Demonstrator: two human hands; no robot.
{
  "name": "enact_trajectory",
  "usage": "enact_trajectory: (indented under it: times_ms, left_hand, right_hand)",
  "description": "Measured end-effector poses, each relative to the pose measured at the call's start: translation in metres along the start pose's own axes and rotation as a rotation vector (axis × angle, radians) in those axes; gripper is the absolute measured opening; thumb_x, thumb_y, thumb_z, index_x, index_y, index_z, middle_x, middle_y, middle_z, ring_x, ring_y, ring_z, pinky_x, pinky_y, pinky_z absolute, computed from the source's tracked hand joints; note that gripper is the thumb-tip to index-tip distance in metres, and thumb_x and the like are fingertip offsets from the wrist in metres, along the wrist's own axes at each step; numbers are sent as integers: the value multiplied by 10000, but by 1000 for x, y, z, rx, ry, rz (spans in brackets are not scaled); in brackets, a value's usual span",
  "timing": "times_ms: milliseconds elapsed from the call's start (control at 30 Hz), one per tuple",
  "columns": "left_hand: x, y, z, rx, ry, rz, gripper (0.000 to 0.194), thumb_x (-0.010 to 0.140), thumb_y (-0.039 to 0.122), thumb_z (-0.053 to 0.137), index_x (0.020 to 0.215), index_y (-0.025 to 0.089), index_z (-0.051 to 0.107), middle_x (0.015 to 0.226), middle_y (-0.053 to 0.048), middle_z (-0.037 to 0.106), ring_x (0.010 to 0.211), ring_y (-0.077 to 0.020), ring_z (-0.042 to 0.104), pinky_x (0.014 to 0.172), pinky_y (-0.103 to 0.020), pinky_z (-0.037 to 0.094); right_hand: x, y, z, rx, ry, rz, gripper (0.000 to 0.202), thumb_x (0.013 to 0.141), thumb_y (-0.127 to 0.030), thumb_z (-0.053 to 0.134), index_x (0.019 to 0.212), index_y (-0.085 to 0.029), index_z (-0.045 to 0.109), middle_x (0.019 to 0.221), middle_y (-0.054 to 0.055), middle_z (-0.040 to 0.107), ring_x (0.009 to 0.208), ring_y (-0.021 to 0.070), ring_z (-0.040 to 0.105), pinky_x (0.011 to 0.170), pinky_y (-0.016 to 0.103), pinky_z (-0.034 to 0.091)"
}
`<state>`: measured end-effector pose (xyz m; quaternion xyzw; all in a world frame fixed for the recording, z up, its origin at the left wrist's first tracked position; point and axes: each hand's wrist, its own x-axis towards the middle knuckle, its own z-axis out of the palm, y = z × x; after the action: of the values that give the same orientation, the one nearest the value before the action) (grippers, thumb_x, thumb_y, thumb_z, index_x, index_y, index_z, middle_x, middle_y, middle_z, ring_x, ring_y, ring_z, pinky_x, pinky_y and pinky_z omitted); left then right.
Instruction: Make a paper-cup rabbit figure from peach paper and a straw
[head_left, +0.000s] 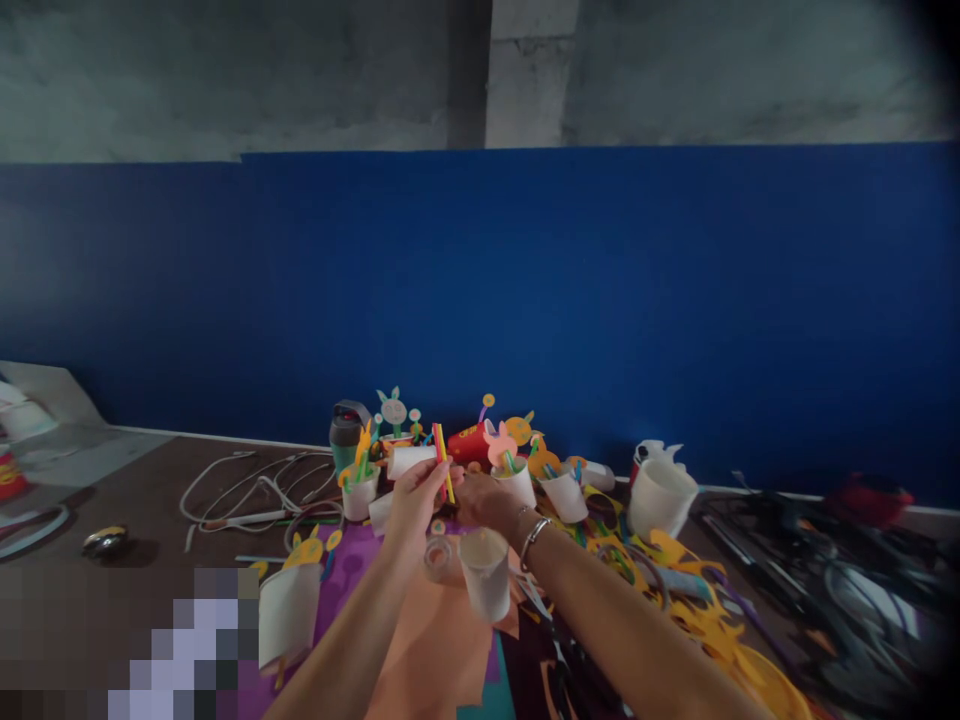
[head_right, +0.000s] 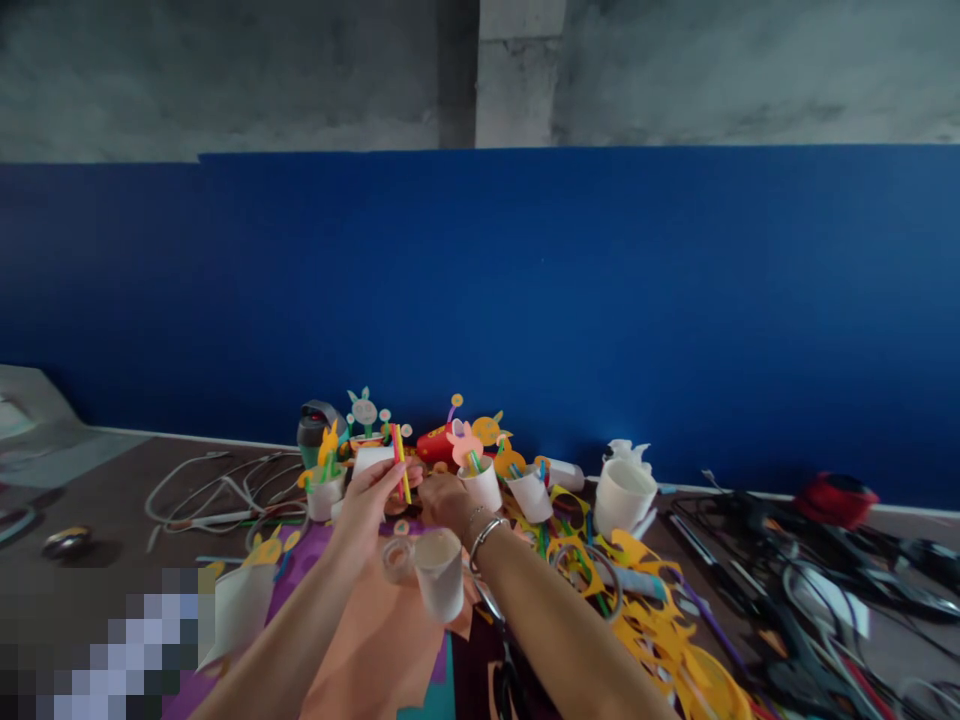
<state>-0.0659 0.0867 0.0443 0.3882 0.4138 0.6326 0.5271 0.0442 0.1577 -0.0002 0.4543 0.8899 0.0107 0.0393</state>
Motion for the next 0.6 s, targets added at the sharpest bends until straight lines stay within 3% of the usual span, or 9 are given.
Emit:
enact_trajectory:
  times_ms: [267, 367, 467, 533, 600]
  left_hand:
    - [-3, 1, 3, 29, -21, 5, 414, 586, 415, 776, 867, 118, 710, 698, -71, 730, 693, -210, 683, 629, -259, 486]
    - [-2, -1, 3, 28, -22, -4, 402, 580, 404, 778, 855, 119, 710, 709, -77, 732, 712, -216, 686, 598, -240, 470]
    - [-1, -3, 4, 31, -8, -33, 399, 585, 396, 775, 867, 121, 706, 724, -84, 734, 722, -222, 691, 552, -222, 452]
    - [-3, -4, 6, 26, 2, -44, 401, 596, 389, 771, 885, 120, 703, 724, -86, 735, 727, -219, 693, 546, -217, 453]
    - [-6, -6, 9, -21, 8, -50, 383, 604, 366, 774, 888, 121, 700, 737, -85, 737, 731, -208, 695, 583, -222, 477]
  right_hand:
    - [-33, -1, -30, -10, -59, 65, 217, 892, -264, 554, 1045, -121, 609, 1044, 94, 636, 906, 199, 623, 779, 370, 511]
    - [-68, 6, -39, 35, -8, 189, 175, 842, -175, 552, 884, -72, 688, 879, 180, 690, 820, 256, 659, 643, 303, 482]
    - [-112, 21, -43, 124, 27, 261, 273, 874, -281, 496, 813, -137, 721, 705, 107, 698, 658, 190, 650, 522, 226, 408]
    - [-137, 31, -42, 228, 38, 257, 369, 900, -364, 443, 770, -171, 730, 616, 50, 666, 555, 135, 593, 467, 201, 351]
    - [-152, 38, -37, 605, 99, 225, 370, 894, -373, 449, 810, -161, 740, 547, 16, 602, 484, 103, 500, 442, 199, 308]
